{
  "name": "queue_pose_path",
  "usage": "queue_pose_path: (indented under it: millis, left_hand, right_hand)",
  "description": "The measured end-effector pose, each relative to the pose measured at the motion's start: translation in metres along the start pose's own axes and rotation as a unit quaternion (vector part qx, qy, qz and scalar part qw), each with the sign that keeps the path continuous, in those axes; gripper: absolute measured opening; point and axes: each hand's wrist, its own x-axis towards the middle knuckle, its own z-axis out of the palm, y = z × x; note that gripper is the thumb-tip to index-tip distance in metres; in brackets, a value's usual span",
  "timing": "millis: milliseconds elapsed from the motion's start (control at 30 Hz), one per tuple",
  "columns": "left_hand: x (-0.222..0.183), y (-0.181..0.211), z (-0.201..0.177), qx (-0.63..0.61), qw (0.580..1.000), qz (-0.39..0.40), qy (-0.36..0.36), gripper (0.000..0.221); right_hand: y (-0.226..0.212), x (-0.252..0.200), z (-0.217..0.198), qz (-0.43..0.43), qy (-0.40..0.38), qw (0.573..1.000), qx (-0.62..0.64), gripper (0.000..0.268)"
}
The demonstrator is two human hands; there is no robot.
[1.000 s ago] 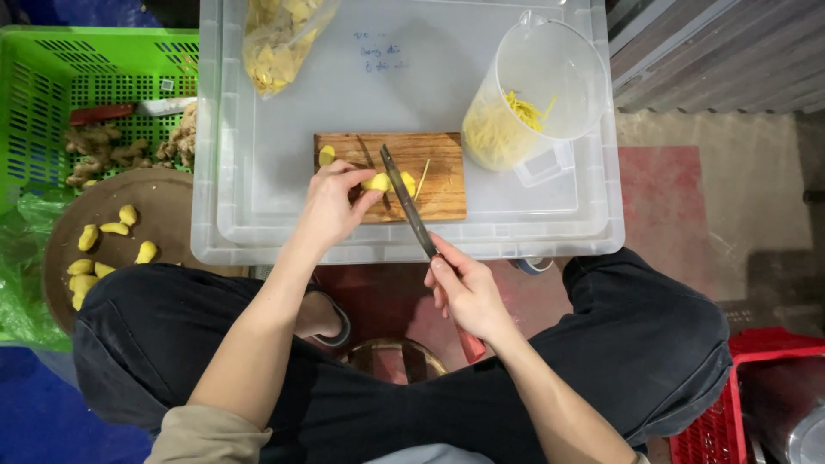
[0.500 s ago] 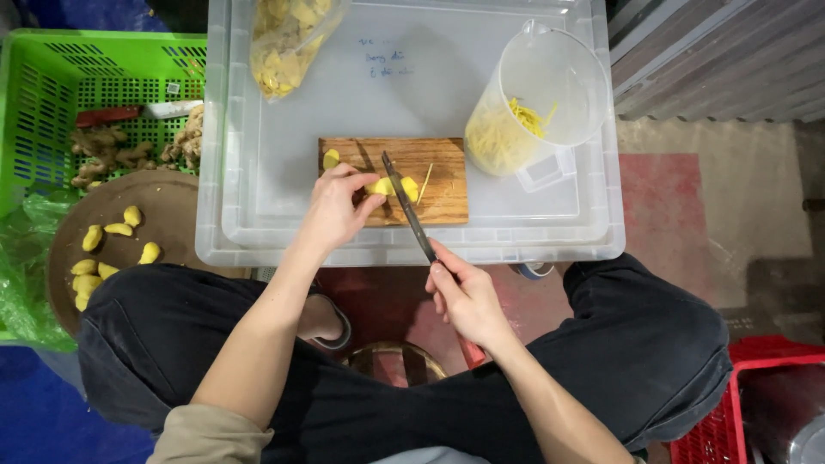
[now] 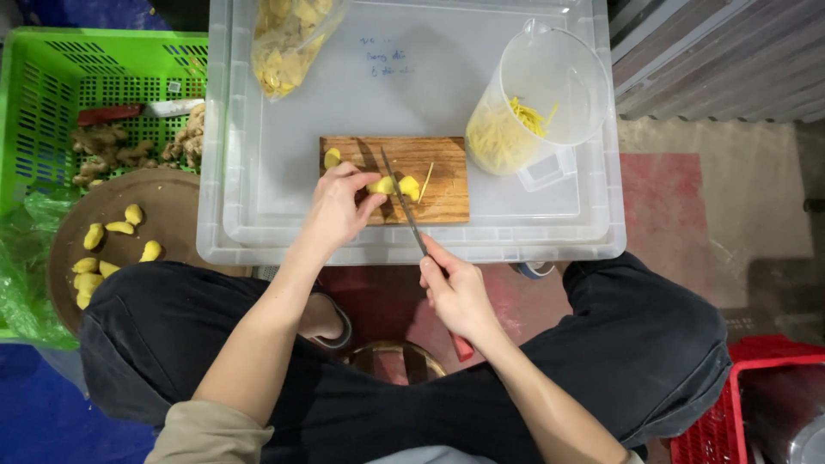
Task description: Slicing ginger into thin strips on a wooden cutting board and placing them into a plastic container.
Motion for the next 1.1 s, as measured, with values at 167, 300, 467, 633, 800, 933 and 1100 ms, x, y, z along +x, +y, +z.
queue_pose_path:
  millis: [167,300,467,633,800,933,1100]
  left_hand:
    - [-0.002,-0.011,0.011,0.008,1.000,0.000,0.013,0.030]
    - [-0.004,-0.008,0.005,-0.006,0.999,-0.033,0.008,0.029]
    - [-0.005,0.000,0.001,0.020,0.998,-0.042,0.048,0.032]
    - [-0.005,0.014,-0.008,0.042,0.998,-0.028,0.044,0.048]
    - [-0.001,0.032,0.005,0.150,0.983,0.084,0.068,0.047]
    - [0.001,0.053,0.015,0.207,0.975,0.067,0.047,0.045]
    - [0.003,0.049,0.030,0.170,0.984,0.040,0.028,0.032]
  right_hand:
    - [-0.002,0.012,0.013,-0.005,0.005,1.000,0.019,0.043]
    - [-0.002,0.007,0.013,0.017,0.007,0.998,0.060,0.043]
    - [0.011,0.002,-0.001,-0.021,0.027,0.991,0.127,0.044]
    - [0.008,0.007,-0.021,-0.057,0.044,0.974,0.213,0.044]
    - [0.014,0.013,-0.034,-0.067,0.048,0.958,0.273,0.044]
    - [0.014,0.011,-0.032,-0.054,0.043,0.959,0.274,0.043]
    - [0.012,0.006,-0.033,-0.025,0.038,0.963,0.265,0.044]
